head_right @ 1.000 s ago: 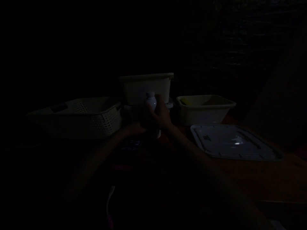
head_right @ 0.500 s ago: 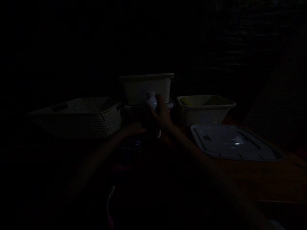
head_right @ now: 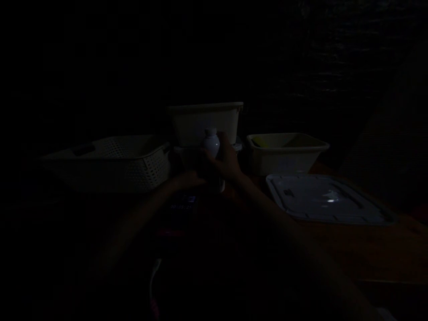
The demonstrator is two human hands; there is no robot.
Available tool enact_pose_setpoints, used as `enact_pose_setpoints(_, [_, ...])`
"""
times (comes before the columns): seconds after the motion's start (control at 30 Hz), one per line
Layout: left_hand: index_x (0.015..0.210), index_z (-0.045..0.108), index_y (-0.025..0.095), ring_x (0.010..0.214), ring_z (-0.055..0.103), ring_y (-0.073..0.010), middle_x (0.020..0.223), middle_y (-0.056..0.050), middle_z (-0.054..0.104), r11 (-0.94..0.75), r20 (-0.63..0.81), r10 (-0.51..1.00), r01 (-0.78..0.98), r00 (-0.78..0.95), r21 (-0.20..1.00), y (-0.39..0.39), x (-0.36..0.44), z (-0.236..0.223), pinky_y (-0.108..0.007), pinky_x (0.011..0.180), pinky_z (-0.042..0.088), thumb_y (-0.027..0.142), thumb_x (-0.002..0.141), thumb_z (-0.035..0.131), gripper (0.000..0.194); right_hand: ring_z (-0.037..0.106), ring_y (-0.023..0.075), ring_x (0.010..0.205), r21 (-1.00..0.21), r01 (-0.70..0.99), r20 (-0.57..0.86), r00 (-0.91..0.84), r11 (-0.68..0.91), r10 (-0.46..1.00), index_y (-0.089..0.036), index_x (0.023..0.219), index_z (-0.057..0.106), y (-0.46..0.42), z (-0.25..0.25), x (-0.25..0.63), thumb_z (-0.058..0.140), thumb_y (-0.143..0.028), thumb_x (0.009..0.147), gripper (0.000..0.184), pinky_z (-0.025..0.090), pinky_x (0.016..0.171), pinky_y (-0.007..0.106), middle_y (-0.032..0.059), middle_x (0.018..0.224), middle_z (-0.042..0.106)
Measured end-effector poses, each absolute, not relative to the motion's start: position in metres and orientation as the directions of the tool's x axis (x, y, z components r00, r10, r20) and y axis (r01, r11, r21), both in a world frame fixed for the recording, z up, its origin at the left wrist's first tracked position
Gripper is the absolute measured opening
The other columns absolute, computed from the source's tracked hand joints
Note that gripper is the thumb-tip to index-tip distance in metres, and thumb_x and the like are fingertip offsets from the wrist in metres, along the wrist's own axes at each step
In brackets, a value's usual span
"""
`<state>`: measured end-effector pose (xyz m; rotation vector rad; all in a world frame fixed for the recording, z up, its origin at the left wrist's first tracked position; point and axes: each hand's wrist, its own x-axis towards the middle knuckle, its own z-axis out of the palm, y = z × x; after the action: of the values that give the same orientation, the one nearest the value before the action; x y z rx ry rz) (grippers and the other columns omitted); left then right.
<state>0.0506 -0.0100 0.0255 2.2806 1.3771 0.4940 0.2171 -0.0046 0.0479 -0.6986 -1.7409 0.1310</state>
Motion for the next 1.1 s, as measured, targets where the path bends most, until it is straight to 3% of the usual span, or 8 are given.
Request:
enact_pose_setpoints(0.2, [0.119, 0.056, 0.012, 0.113, 0.056, -0.0278, 0.121, -0.011, 0.061, -0.418, 0.095, 0.889, 0.71, 0.448, 0.566, -0.017, 0.055, 0.031, -0.036, 0.094, 0.044, 0.028, 0.08, 0.06, 0.043, 0.06, 0.0275, 0.096, -0.445, 0.409, 0.843, -0.109, 0.797, 0.527, -0.023, 0.122, 0.035, -0.007, 0.049, 0.218, 0.057, -0.052, 0.078, 0.057, 0.05, 0.079, 0.045, 0.0114, 0.112, 0.059])
enact_pose_setpoints(0.63, [0.124, 0.053, 0.015, 0.114, 0.055, -0.0254, 0.126, -0.01, 0.058, -0.463, 0.144, 0.874, 0.704, 0.465, 0.538, -0.009, 0.052, 0.023, -0.032, 0.093, 0.044, 0.032, 0.079, 0.061, 0.049, 0.057, 0.0259, 0.099, -0.402, 0.392, 0.865, -0.135, 0.827, 0.484, -0.022, 0.118, 0.037, -0.004, 0.047, 0.218, 0.056, -0.053, 0.078, 0.053, 0.048, 0.082, 0.044, 0.0105, 0.11, 0.056])
enact_pose_setpoints(0.87, [0.118, 0.057, 0.014, 0.108, 0.059, -0.0273, 0.117, -0.011, 0.063, -0.403, 0.069, 0.894, 0.726, 0.443, 0.558, -0.014, 0.052, 0.026, -0.035, 0.089, 0.047, 0.034, 0.08, 0.06, 0.043, 0.05, 0.027, 0.104, -0.311, 0.456, 0.914, -0.097, 0.834, 0.394, -0.021, 0.112, 0.043, -0.002, 0.05, 0.219, 0.064, -0.05, 0.072, 0.054, 0.044, 0.088, 0.045, 0.0115, 0.112, 0.051])
enact_pose_setpoints(1.1, [0.118, 0.056, 0.014, 0.113, 0.055, -0.0272, 0.117, -0.011, 0.063, -0.424, 0.121, 0.889, 0.694, 0.441, 0.582, -0.018, 0.055, 0.028, -0.036, 0.094, 0.044, 0.03, 0.079, 0.062, 0.043, 0.05, 0.0265, 0.107, -0.324, 0.443, 0.902, -0.122, 0.836, 0.414, -0.021, 0.118, 0.042, 0.004, 0.047, 0.22, 0.062, -0.047, 0.074, 0.055, 0.044, 0.09, 0.045, 0.0117, 0.116, 0.051])
